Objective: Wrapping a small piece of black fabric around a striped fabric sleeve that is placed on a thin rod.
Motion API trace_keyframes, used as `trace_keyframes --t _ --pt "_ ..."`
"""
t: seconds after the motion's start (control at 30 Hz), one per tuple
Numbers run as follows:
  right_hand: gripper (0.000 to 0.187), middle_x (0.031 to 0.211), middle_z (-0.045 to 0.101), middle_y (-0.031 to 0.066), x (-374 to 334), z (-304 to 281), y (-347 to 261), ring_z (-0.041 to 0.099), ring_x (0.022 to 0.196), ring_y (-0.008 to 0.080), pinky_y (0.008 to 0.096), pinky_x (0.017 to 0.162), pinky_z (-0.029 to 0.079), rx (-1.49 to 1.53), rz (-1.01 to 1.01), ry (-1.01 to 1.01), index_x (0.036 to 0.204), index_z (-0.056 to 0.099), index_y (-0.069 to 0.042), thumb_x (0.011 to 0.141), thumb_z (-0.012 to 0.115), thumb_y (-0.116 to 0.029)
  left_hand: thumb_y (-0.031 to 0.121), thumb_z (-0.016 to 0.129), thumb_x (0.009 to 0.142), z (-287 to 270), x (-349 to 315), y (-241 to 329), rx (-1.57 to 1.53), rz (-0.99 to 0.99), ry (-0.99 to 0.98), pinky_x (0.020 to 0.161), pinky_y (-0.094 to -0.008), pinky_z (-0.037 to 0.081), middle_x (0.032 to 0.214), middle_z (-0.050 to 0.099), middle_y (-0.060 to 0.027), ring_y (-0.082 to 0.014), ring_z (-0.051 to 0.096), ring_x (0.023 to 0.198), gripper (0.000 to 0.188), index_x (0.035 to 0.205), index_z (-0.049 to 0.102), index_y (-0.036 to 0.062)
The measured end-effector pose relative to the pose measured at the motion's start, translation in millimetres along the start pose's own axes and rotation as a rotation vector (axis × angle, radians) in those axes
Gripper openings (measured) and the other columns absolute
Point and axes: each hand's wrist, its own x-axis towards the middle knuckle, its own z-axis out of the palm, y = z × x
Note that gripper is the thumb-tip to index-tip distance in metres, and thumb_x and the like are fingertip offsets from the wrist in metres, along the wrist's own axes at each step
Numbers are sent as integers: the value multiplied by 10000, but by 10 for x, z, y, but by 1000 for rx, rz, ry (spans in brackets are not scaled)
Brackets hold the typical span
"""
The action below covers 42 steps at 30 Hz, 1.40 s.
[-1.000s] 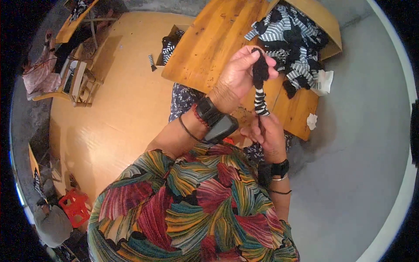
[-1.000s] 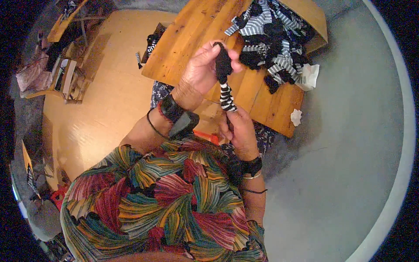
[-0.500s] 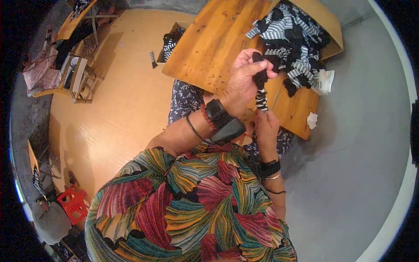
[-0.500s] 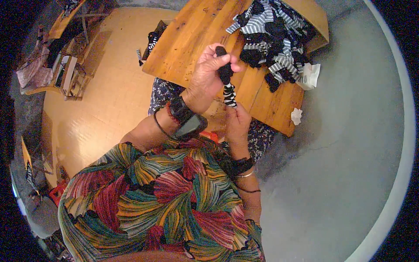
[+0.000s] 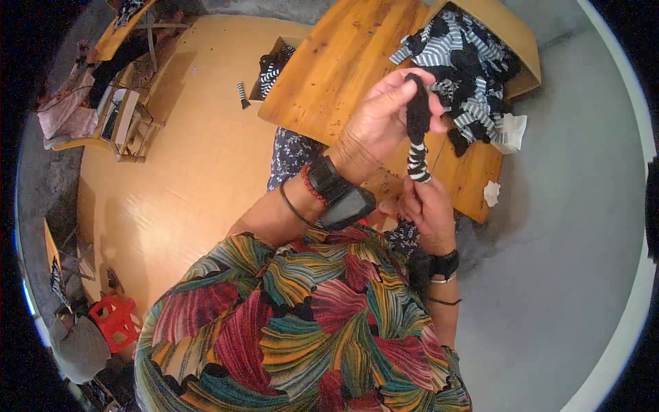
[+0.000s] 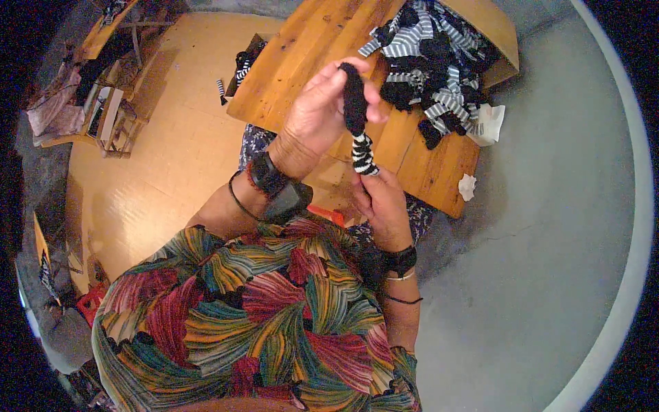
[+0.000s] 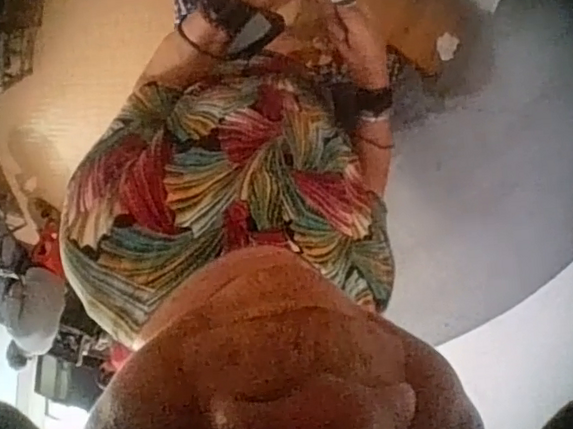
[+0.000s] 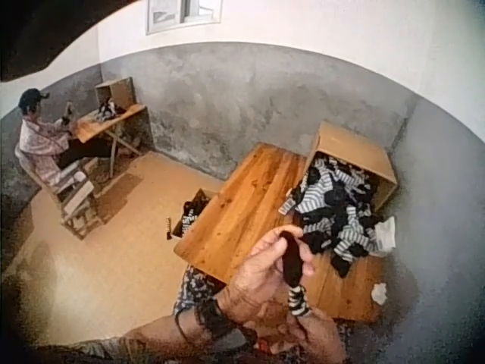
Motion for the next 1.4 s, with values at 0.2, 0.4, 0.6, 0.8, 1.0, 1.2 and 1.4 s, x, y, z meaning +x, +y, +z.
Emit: trace_keyframes --t 0.2,0.4,0.6,0.8,1.0,1.2,1.4 --pt "181 529 385 -41 -5 -54 127 331 413 48 191 385 252 133 46 -109 799 523 -47 873 459 -198 176 524 843 19 42 -72 110 161 115 663 -399 489 745 573 -97 -204 569 612 134 905 457 78" --pt "182 508 361 -46 92 152 140 300 382 50 188 352 222 26 -111 114 795 491 -65 861 473 -235 152 515 847 42 -14 -247 29 144 236 507 -301 456 616 500 -32 -127 450 451 99 862 435 96" --pt "168 507 358 -31 97 217 31 314 389 72 215 382 259 378 41 -169 798 483 -61 854 479 -219 130 516 840 -3 -33 -184 153 160 218 479 -293 435 580 461 -14 -108 413 419 98 849 421 103" --pt "167 493 359 -35 54 128 -14 320 398 67 200 388 258 162 59 -69 787 489 -62 863 466 -208 144 529 828 -96 -19 -52 43 -10 62 646 -377 474 721 559 -81 -188 545 590 190 992 483 59" --pt "170 510 387 -38 6 16 62 336 408 61 193 383 262 161 70 -67 792 500 -60 873 464 -205 150 522 831 -172 18 -118 -132 62 68 773 -476 438 841 582 -133 -271 569 736 183 987 492 59" --pt "160 511 377 -32 14 96 138 332 408 61 196 388 268 227 17 5 790 480 -57 880 450 -185 54 547 786 -127 33 -257 -144 175 184 770 -461 447 853 570 -138 -255 558 701 170 946 493 75" --pt "163 503 345 -24 90 281 177 305 385 84 229 369 256 358 -37 -8 799 471 -54 877 443 -194 -32 554 708 -147 23 -279 -123 125 161 763 -437 454 842 560 -124 -225 540 659 327 1005 503 97"
